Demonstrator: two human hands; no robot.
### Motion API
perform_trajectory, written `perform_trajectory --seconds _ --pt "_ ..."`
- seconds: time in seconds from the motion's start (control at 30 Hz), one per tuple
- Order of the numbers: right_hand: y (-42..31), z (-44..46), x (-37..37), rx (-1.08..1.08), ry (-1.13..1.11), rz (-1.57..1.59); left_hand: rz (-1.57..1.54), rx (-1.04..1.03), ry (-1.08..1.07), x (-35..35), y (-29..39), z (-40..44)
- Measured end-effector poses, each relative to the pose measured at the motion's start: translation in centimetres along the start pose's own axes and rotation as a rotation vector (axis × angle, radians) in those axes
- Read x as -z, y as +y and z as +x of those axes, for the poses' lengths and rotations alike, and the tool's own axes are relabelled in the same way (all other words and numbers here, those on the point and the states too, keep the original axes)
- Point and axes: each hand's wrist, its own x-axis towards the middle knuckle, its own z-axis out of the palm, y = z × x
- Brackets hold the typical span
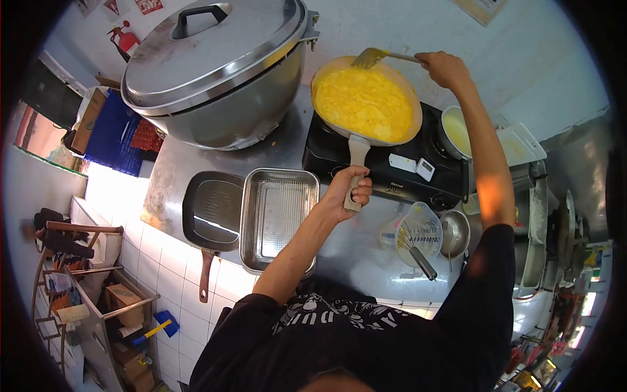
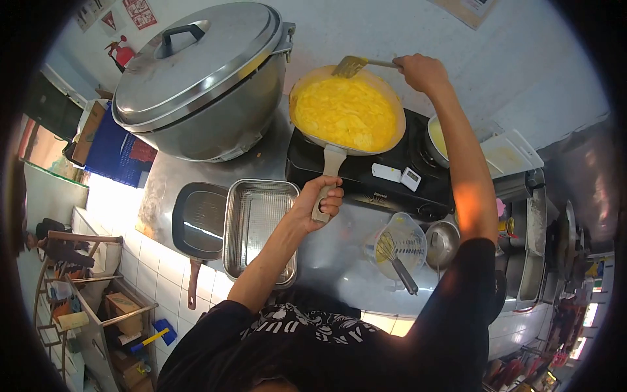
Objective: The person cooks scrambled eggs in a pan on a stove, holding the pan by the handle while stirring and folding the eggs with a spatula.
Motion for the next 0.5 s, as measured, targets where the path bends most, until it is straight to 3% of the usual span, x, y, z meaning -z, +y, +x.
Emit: perform_trajectory --seconds 0.23,0.37,0.5 --pt "-2.1 4.4 -6.6 0.211 -0.037 0.131 -0.021 0.048 0.017 0.0 0.3 0.1" --pt "-3.1 3.3 -4.5 0.405 -0.079 0.163 0.037 0.065 0.004 0.0 0.5 0.0" --pt "-3.9 1.5 -2.7 0.460 -0.098 0.099 -0.020 0.090 0.025 -0.2 0.5 0.0"
